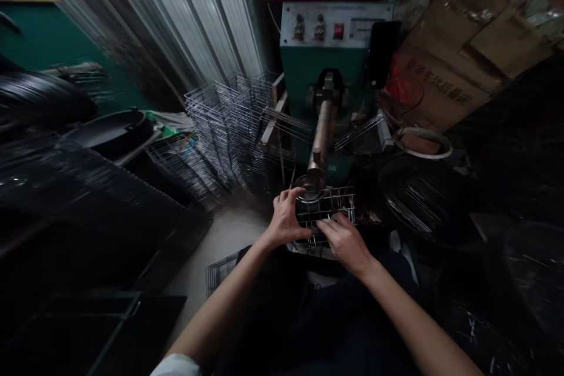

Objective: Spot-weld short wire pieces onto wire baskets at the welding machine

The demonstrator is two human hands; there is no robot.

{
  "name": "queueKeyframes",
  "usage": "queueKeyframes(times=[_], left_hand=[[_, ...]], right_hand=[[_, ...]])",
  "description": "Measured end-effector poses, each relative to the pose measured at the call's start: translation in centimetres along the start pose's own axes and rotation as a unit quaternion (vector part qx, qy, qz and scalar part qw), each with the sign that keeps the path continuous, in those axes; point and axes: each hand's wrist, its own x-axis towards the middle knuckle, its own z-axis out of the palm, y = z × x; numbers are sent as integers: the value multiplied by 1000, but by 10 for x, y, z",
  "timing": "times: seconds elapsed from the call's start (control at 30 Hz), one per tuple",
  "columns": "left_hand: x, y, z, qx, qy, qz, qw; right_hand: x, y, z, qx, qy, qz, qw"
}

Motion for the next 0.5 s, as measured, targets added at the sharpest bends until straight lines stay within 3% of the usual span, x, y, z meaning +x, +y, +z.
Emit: queueKeyframes(times=[0.13, 0.3, 0.5], left_hand=[[15, -3, -1, 6, 5, 3, 1000], [18, -5, -4, 8, 1, 5, 1000], [30, -8, -4, 13, 2, 1, 1000]], right_hand=[[11, 11, 4, -2, 7, 14, 1000], [17, 10, 2, 9, 19, 7, 1000], [27, 7, 7, 2, 50, 74, 996]])
